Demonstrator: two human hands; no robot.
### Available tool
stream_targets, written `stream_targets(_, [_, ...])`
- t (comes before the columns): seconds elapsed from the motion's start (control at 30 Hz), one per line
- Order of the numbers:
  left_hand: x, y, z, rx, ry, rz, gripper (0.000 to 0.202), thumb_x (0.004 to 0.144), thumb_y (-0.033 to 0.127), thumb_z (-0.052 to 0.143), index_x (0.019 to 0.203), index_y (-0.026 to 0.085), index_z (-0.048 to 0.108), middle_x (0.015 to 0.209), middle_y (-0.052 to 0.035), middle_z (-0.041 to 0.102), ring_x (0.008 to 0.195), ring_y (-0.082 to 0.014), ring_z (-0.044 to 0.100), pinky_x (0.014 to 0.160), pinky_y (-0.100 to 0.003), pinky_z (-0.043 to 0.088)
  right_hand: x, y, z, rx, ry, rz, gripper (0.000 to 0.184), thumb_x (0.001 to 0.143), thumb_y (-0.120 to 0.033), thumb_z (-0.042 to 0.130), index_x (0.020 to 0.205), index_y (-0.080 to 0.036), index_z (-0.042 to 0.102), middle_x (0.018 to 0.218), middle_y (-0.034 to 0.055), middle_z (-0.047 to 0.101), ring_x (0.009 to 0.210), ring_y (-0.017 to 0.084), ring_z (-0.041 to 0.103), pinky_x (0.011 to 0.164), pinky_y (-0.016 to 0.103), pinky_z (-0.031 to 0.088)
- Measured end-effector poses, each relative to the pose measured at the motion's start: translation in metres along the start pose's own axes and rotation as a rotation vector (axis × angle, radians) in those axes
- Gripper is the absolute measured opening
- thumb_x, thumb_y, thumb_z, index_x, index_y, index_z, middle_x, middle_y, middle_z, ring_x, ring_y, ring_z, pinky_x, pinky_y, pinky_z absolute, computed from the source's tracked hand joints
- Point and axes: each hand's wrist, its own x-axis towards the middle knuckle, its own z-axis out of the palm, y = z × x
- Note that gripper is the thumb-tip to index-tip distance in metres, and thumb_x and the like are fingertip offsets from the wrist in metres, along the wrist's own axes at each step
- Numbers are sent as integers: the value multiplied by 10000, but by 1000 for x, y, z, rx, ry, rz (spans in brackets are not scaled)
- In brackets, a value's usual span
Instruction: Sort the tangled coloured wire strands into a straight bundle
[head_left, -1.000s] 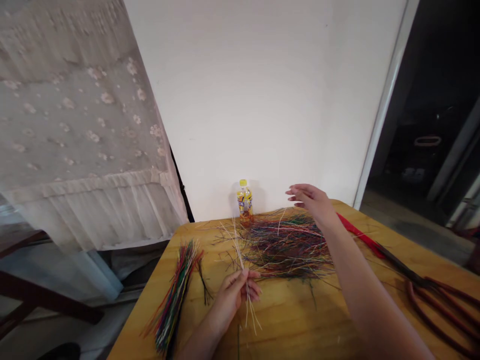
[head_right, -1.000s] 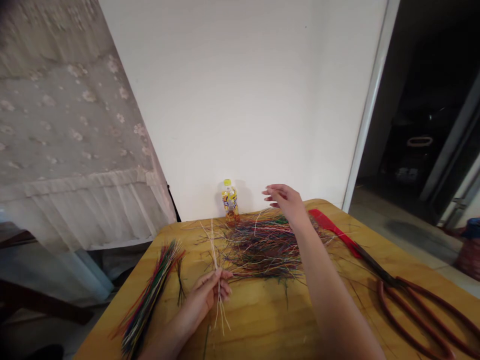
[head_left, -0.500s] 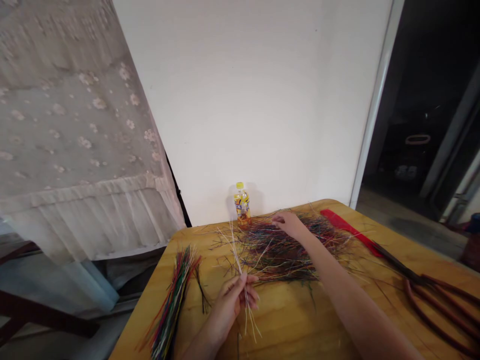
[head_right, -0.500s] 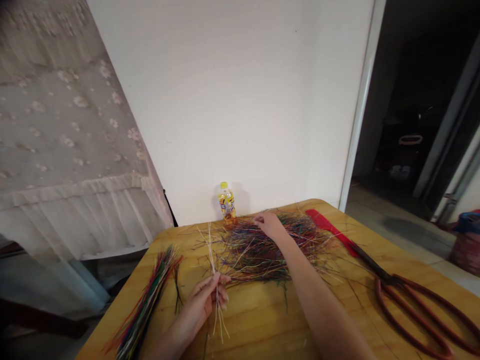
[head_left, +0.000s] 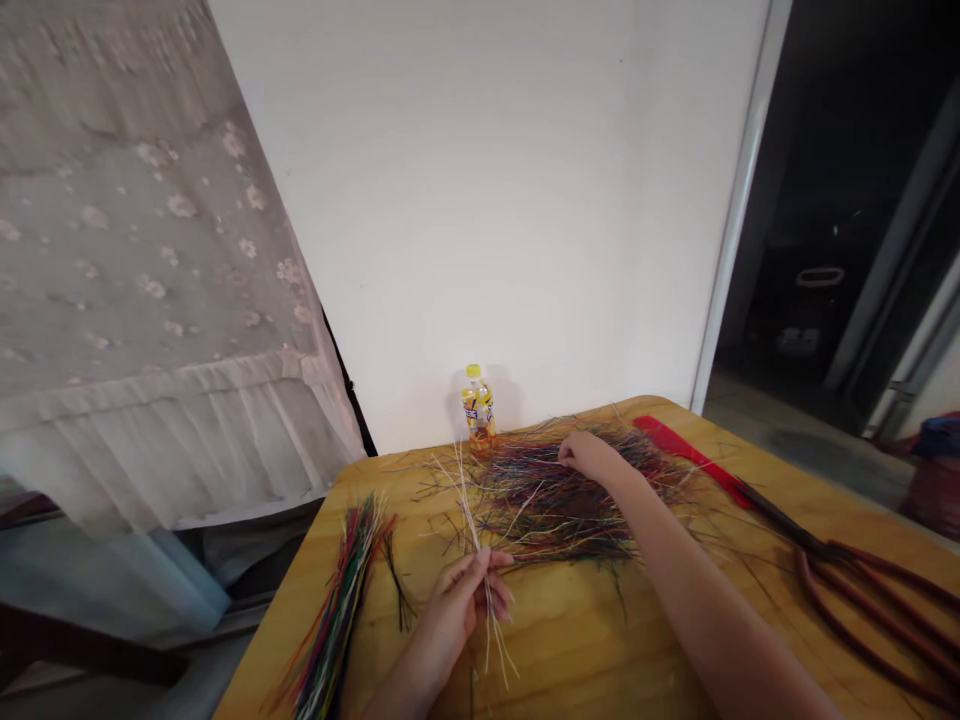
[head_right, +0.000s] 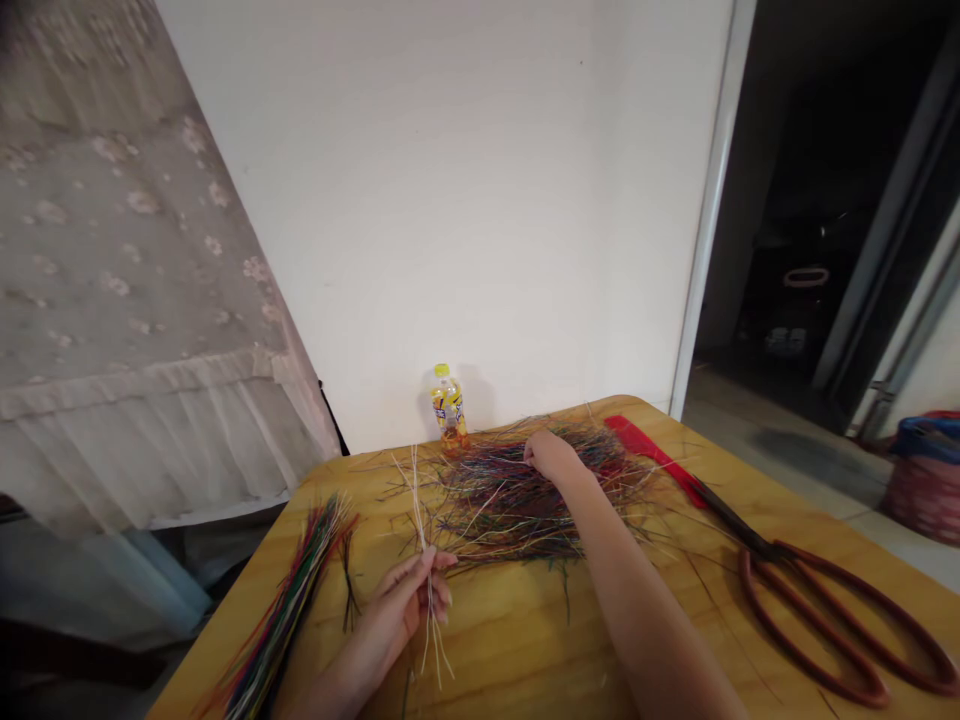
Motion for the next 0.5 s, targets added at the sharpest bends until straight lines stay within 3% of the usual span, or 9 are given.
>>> stream_targets(0.37, [0, 1, 0, -38, -1, -13, 493, 610, 554, 734, 802, 101, 707, 551, -40, 639, 473, -112, 552, 491, -221, 415, -1, -2, -11, 159, 163, -28, 230, 719, -16, 540, 791, -154, 709, 867, 96, 723, 873, 212, 648, 805, 267, 459])
stream_targets(0.5, [0, 1, 0, -37, -11, -8, 488, 631, 554, 720, 820, 105, 707, 566, -41, 646, 478, -111, 558, 497, -219, 415, -2, 1, -22, 301, 259, -38, 210, 781, -79, 533, 893, -157, 691, 920, 93, 722, 871, 191, 668, 818, 281, 499])
